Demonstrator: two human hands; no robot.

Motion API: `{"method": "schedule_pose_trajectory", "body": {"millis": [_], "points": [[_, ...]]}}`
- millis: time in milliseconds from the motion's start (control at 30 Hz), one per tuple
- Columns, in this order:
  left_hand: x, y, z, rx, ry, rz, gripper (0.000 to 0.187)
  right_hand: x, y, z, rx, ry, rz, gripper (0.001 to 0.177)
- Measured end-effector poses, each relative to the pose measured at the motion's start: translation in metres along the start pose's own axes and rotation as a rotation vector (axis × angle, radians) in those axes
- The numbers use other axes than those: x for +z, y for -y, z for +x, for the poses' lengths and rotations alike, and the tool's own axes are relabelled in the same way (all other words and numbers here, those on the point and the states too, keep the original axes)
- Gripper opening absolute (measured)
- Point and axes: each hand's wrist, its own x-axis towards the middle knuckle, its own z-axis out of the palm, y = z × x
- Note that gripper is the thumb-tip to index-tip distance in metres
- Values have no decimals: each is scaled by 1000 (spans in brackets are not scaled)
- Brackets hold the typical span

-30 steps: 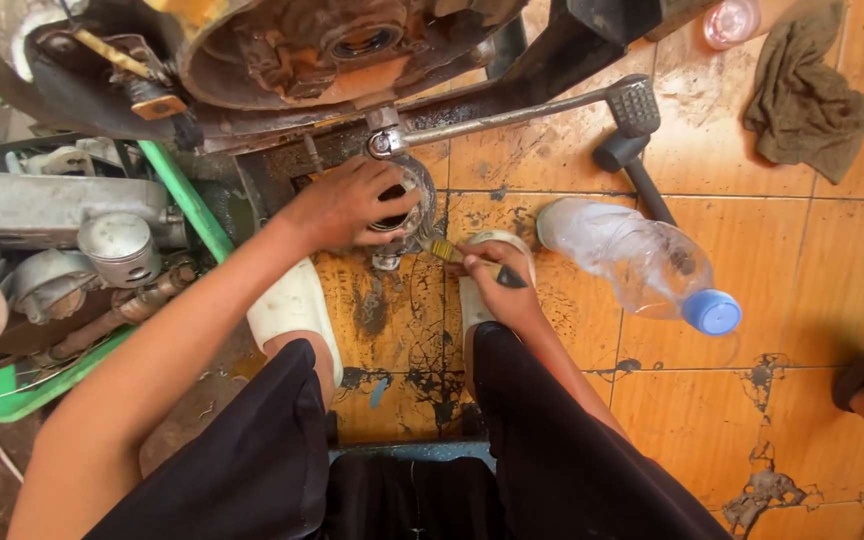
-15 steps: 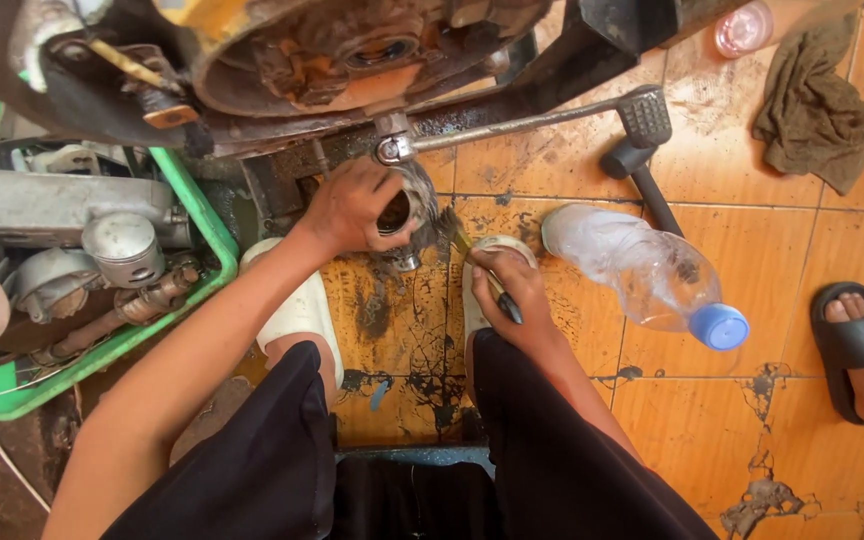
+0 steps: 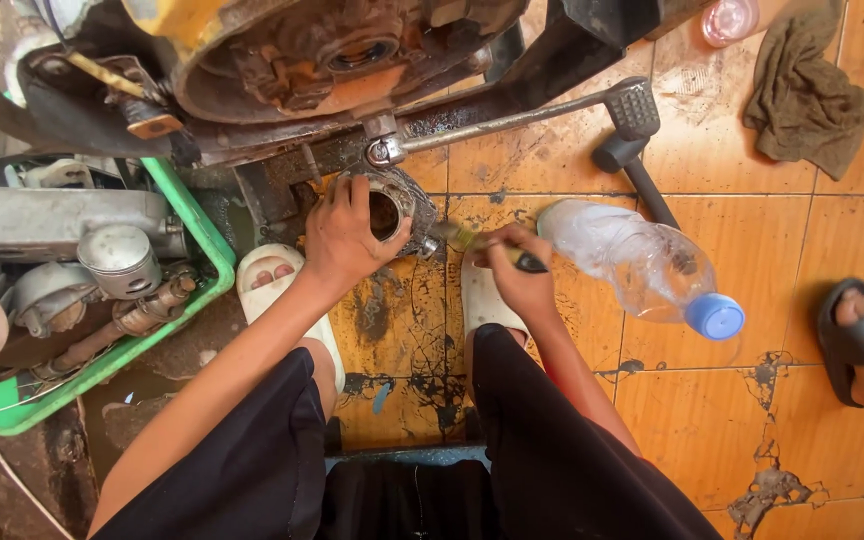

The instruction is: The person cleans a cylindrical engine cylinder head using a brush and water. They pour water from a plastic bottle onto the part and scrub the interior and exterior surfaces with a brush, rotating the part to access different areas.

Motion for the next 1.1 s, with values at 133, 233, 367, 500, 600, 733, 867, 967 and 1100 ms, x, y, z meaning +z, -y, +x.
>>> {"method": "schedule_pose_trajectory", "body": {"millis": [133, 233, 367, 500, 600, 733, 867, 967, 1100], "points": [[6, 6, -4, 16, 37, -10, 74, 1, -8, 8, 267, 2, 224, 25], [9, 10, 0, 89, -60, -22, 70, 8, -18, 15, 146, 65, 60, 20], [6, 11, 5, 167, -150, 104, 65, 4, -6, 10, 203, -8, 119, 24], [5, 19, 14, 360, -137, -62, 48, 1, -34, 14, 93, 62, -252, 18], [-3, 14, 16, 313, -83, -308, 42, 7, -5, 5, 204, -36, 169, 23], [4, 12, 12, 217, -108, -404, 41, 15, -14, 8, 189, -1, 92, 16], [11, 17, 13, 191, -119, -546, 43, 6, -22, 16, 210, -27, 198, 21], [7, 19, 14, 217, -101, -633, 49, 8, -33, 19, 198, 48, 208, 21], [8, 27, 18, 316, -93, -625, 62, -6, 6, 17, 281, 30, 207, 23]]}}
